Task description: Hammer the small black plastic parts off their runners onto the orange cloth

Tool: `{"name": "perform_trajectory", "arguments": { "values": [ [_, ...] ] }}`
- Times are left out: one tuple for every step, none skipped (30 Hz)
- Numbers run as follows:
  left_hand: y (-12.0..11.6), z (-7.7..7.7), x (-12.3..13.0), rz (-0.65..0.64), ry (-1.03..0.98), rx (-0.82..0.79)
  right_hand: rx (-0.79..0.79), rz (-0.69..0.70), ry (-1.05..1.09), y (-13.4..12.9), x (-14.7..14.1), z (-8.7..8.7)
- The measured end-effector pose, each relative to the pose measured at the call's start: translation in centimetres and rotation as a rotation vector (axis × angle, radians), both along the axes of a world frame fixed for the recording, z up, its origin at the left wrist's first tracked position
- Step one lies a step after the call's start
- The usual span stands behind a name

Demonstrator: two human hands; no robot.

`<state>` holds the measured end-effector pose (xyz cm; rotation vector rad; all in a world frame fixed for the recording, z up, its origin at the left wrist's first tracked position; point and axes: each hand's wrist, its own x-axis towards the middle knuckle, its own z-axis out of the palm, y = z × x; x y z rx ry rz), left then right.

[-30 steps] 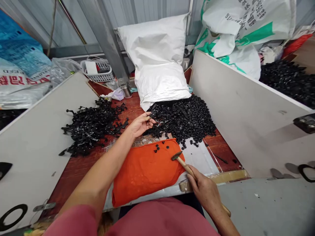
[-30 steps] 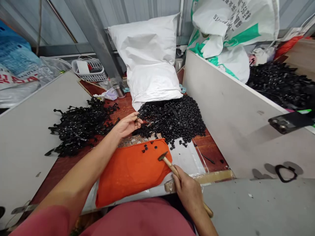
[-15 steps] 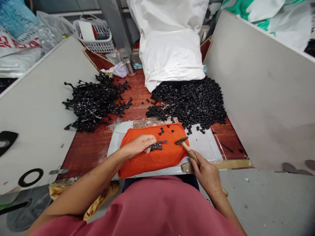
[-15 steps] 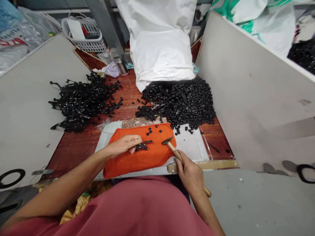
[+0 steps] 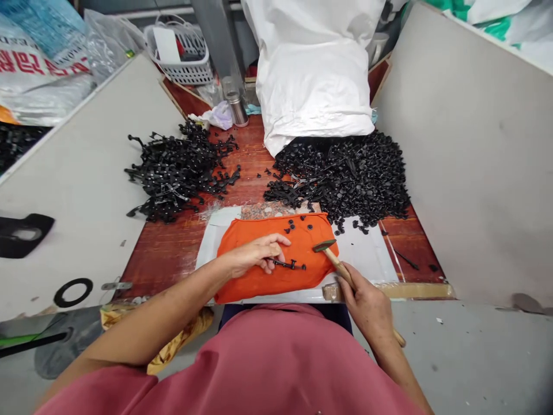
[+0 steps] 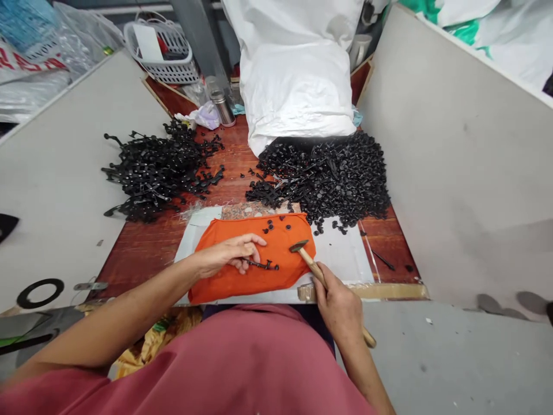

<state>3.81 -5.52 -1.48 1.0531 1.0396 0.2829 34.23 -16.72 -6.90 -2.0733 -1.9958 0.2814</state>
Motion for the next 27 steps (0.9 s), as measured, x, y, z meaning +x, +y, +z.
{"name": "perform_trajectory", "arguments": {
  "values": [
    [0.0, -0.1, 0.1, -0.048, 0.089, 0.086, 0.008, 0.001, 0.002, 0.0, 0.0, 0.0],
    [0.0, -0.2, 0.2, -0.109, 0.196, 0.203, 0.016, 0.002, 0.001, -0.1, 0.0, -0.1],
    [0.0, -0.2, 0.5, -0.185, 0.305, 0.339, 0.024, 0.001, -0.002, -0.1, 0.0, -0.1],
    [0.0, -0.2, 0.7, -0.269, 0.399, 0.48, 0.031, 0.0, -0.007, -0.1, -0.1, -0.2],
    [0.0, 0.0, 0.9, -0.356, 0.462, 0.612, 0.035, -0.001, -0.012, -0.2, -0.1, -0.2],
    [-0.1, 0.2, 1.2, -0.437, 0.487, 0.725, 0.036, 0.0, -0.017, -0.2, -0.1, -0.3],
    [-0.2, 0.6, 1.3, -0.507, 0.48, 0.814, 0.035, 0.001, -0.019, -0.2, -0.1, -0.3],
    [-0.4, 1.0, 1.4, -0.567, 0.455, 0.877, 0.032, 0.002, -0.02, -0.3, -0.1, -0.3],
    [-0.6, 1.4, 1.3, -0.619, 0.426, 0.912, 0.032, 0.002, -0.017, -0.3, -0.1, -0.3],
    [-0.8, 1.9, 1.2, -0.66, 0.398, 0.927, 0.033, 0.003, -0.013, -0.3, -0.1, -0.4],
    [-0.9, 2.2, 1.0, -0.691, 0.373, 0.929, 0.035, 0.005, -0.006, -0.3, -0.1, -0.4],
    [-1.1, 2.5, 0.7, -0.714, 0.348, 0.92, 0.037, 0.007, 0.0, -0.3, 0.0, -0.4],
    [-1.1, 2.6, 0.5, -0.719, 0.327, 0.903, 0.039, 0.01, 0.005, -0.3, 0.0, -0.4],
    [-1.1, 2.6, 0.3, -0.701, 0.316, 0.878, 0.041, 0.011, 0.007, -0.3, 0.0, -0.4],
    [-1.0, 2.4, 0.3, -0.651, 0.329, 0.848, 0.04, 0.011, 0.006, -0.3, 0.0, -0.5],
    [-0.7, 2.2, 0.3, -0.572, 0.376, 0.818, 0.037, 0.008, 0.001, -0.3, 0.0, -0.5],
    [-0.3, 1.9, 0.5, -0.475, 0.452, 0.791, 0.035, 0.005, -0.006, -0.3, 0.0, -0.6],
    [0.2, 1.6, 0.7, -0.367, 0.549, 0.772, 0.034, 0.001, -0.015, -0.3, 0.0, -0.6],
    [0.8, 1.3, 1.1, -0.265, 0.653, 0.765, 0.032, -0.001, -0.023, -0.3, -0.1, -0.6],
    [1.4, 1.0, 1.5, -0.184, 0.748, 0.767, 0.032, -0.003, -0.03, -0.3, -0.1, -0.6],
    [2.1, 0.9, 2.0, -0.131, 0.822, 0.775, 0.033, -0.004, -0.032, -0.3, -0.1, -0.6],
    [2.6, 0.8, 2.5, -0.108, 0.869, 0.781, 0.034, -0.005, -0.031, -0.3, -0.2, -0.6],
    [3.1, 0.7, 3.0, -0.108, 0.891, 0.782, 0.035, -0.005, -0.026, -0.3, -0.2, -0.5],
    [3.4, 0.7, 3.5, -0.123, 0.895, 0.782, 0.034, -0.006, -0.022, -0.3, -0.2, -0.5],
    [3.7, 0.7, 3.9, -0.144, 0.885, 0.78, 0.032, -0.007, -0.019, -0.3, -0.2, -0.5],
    [3.7, 0.7, 4.2, -0.164, 0.864, 0.779, 0.029, -0.008, -0.021, -0.3, -0.2, -0.4],
    [3.7, 0.7, 4.4, -0.177, 0.834, 0.778, 0.026, -0.01, -0.024, -0.3, -0.2, -0.4]
  ]
}}
